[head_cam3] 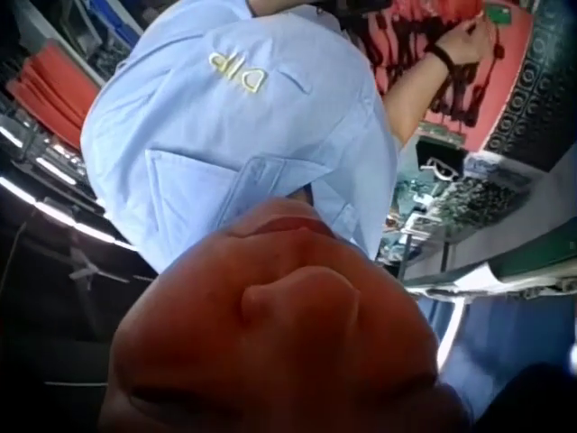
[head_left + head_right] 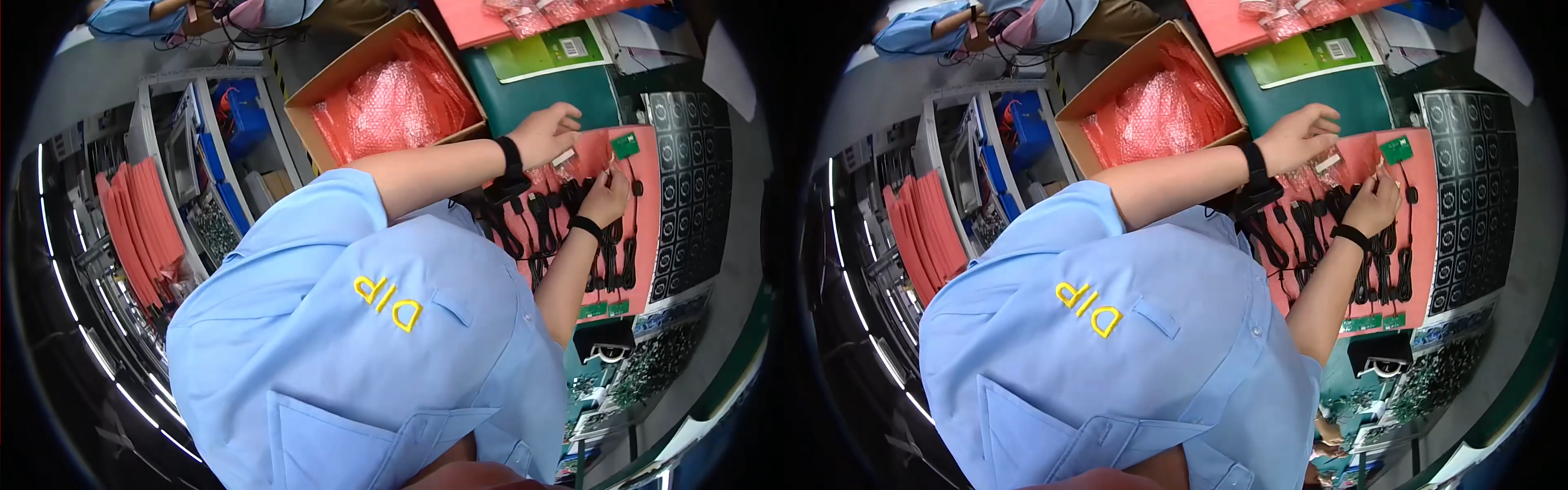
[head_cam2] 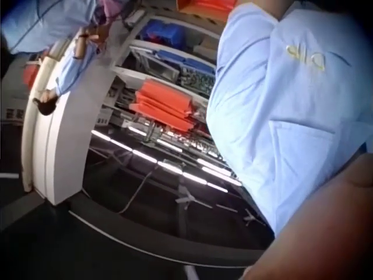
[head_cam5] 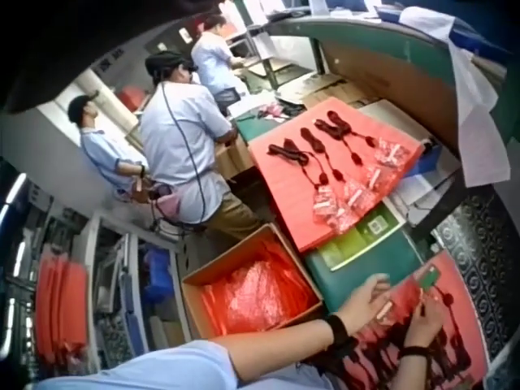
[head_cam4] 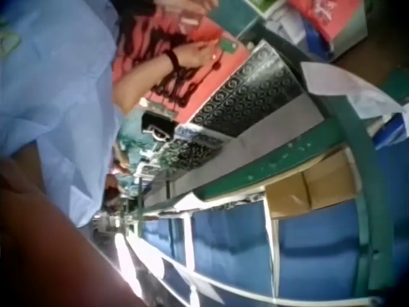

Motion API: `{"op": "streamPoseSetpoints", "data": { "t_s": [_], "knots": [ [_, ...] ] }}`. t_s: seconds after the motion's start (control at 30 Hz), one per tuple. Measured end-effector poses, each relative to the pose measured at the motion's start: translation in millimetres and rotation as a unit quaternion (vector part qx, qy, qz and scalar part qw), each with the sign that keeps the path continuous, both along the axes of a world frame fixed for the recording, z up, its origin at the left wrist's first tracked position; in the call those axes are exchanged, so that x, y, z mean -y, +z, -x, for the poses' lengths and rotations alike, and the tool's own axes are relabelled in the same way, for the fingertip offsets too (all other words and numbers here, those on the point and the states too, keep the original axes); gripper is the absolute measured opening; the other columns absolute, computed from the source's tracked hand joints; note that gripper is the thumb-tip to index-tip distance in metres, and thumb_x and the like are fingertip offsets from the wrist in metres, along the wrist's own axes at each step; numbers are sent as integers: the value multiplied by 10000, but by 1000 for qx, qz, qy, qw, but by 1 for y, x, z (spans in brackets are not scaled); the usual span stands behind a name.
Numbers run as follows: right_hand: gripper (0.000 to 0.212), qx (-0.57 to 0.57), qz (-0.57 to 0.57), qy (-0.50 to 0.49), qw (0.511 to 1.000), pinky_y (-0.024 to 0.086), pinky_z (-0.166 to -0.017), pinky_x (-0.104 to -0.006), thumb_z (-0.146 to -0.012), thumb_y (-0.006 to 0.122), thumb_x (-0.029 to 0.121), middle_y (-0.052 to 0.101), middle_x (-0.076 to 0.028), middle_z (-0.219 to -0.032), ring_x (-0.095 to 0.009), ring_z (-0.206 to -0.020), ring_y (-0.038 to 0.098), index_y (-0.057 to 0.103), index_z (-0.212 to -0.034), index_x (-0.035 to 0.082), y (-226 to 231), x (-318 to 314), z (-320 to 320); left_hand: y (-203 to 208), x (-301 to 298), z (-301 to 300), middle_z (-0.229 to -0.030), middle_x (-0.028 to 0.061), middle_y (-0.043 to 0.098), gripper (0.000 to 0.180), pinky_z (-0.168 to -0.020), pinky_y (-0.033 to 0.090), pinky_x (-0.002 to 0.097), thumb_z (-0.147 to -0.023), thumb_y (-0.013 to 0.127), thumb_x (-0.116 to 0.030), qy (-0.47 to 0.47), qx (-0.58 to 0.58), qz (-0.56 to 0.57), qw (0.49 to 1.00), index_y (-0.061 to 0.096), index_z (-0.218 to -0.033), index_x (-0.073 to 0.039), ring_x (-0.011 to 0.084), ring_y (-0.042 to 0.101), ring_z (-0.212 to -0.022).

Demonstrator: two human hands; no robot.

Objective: The person picks up a circuit board and a small bag of screws, places them into a bubble wrap sleeve, and seals it with tape. They then place the wrapped package onto a pink foam mat and repeat the process.

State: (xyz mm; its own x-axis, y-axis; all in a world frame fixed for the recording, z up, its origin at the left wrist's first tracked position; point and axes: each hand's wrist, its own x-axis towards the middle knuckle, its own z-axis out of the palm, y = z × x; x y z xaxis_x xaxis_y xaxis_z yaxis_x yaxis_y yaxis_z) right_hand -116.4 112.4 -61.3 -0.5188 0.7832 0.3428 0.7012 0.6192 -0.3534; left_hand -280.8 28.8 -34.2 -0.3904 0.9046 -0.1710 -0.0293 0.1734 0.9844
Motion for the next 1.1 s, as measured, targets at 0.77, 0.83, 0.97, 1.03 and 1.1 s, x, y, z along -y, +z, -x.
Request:
{"op": "streamPoseSetpoints", "data": {
  "t_s": [0.77, 0.83, 0.97, 1.03, 1.1],
  "knots": [
    [283, -52, 224, -134, 964, 492, -767, -306, -804, 601, 183, 661, -148, -968, -236, -863, 643, 641, -1036, 25, -8, -91, 7, -175, 297, 228, -839, 191, 654, 284, -696, 499, 404, -830, 564, -301, 353, -291, 424, 782, 676, -850, -41, 343, 643, -777],
    [345, -36, 168, -127, 977, 474, -824, -355, -764, 635, 229, 633, -171, -1021, -297, -928, 609, 624, -1050, 37, -44, -114, -4, -192, 309, 246, -728, 149, 658, 308, -663, 502, 386, -824, 616, -304, 300, -196, 426, 830, 662, -811, 0, 260, 639, -691],
    [372, 112, 107, -135, 979, 445, -859, -411, -702, 698, 293, 599, -158, -1007, -334, -970, 553, 611, -984, 66, -24, -100, 3, -215, 300, 234, -1129, 224, 590, 906, -874, 471, 402, -630, 669, -654, 226, 29, 615, 755, 544, -1150, 77, 336, 590, -1023],
    [249, 208, 167, -182, 946, 449, -825, -409, -711, 713, 270, 594, -111, -947, -298, -950, 552, 619, -855, 90, -4, -98, -15, -218, 262, 196, -1021, 196, 642, 775, -869, 478, 380, -651, 679, -572, 158, -208, 654, 710, 570, -1120, 36, 267, 625, -979],
    [212, 169, 130, -130, 968, 439, -768, -432, -724, 702, 198, 581, -122, -876, -323, -874, 546, 573, -792, 45, 23, -82, -2, -227, 306, 200, -929, 210, 657, 338, -834, 500, 373, -712, 668, -311, 116, -227, 651, 715, 685, -924, -48, 261, 638, -948]
  ]
}}
